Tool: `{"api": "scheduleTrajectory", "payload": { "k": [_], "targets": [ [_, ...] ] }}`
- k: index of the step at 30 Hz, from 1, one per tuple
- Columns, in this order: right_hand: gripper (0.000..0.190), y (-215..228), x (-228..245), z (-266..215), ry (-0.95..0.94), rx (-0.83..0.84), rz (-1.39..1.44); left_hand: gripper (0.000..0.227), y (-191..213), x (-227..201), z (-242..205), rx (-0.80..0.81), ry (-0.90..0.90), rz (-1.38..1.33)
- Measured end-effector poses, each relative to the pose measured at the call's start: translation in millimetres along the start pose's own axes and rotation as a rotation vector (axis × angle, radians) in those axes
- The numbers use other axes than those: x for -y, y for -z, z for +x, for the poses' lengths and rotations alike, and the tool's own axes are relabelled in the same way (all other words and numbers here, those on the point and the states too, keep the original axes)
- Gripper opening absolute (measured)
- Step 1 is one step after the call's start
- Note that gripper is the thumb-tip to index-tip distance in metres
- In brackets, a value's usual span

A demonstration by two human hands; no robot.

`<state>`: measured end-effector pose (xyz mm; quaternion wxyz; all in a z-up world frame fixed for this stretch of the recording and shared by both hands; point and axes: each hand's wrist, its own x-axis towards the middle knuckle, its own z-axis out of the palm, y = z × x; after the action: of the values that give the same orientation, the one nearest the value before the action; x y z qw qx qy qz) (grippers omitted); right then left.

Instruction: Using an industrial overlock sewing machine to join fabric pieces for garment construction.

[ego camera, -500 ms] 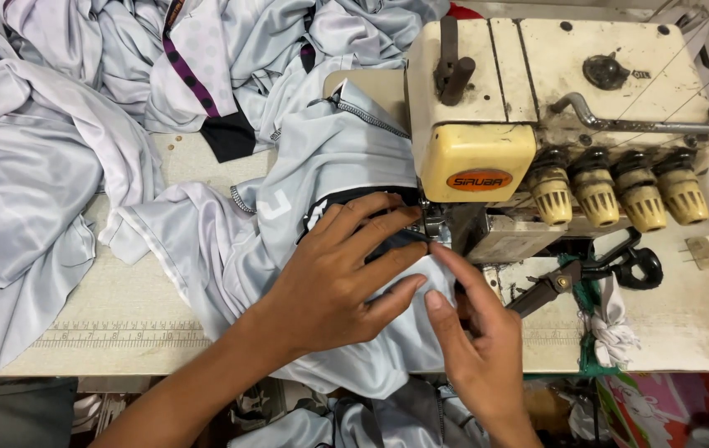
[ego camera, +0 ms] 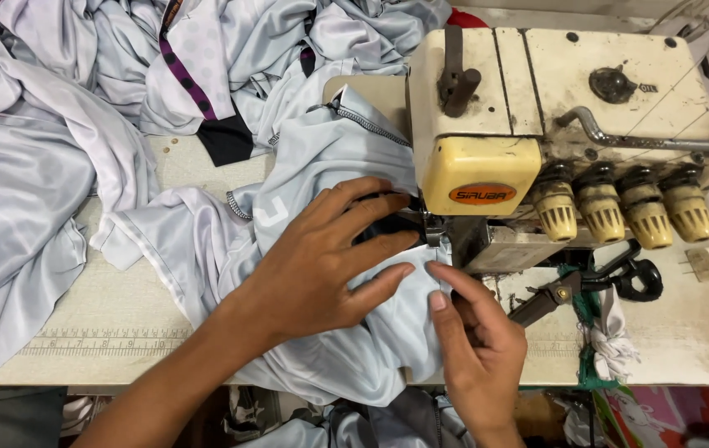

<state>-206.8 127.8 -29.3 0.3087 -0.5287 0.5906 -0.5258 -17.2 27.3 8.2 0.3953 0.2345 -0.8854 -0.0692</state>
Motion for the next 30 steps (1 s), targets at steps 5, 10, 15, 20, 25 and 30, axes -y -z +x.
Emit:
{"api": "scheduleTrajectory", "payload": {
  "k": [5,10,15,20,25,30],
  "targets": [
    [0.036,-3,0,4,-0.121,-0.024,0.022,0.025,3,10,5,0.052,-0.009,0.029],
    [0.035,-6,-5,4,-0.131,-0.052,0.046,0.029,4,11,7,0.084,0.006,0.062],
    [0.037,-7,-8,1,-0.116,-0.058,0.03,0.029,4,12,7,0.081,0.013,0.056],
    [0.029,-6,-17,-15,-0.104,-0.079,0.065,0.029,9,16,8,0.086,-0.025,0.075],
    [0.022,-5,-28,-20,-0.116,-0.094,0.099,0.031,9,24,11,0.124,-0.008,0.098],
    [0.021,-9,-29,-16,-0.071,-0.057,0.105,0.04,7,48,15,0.233,0.089,0.234]
  ]
}}
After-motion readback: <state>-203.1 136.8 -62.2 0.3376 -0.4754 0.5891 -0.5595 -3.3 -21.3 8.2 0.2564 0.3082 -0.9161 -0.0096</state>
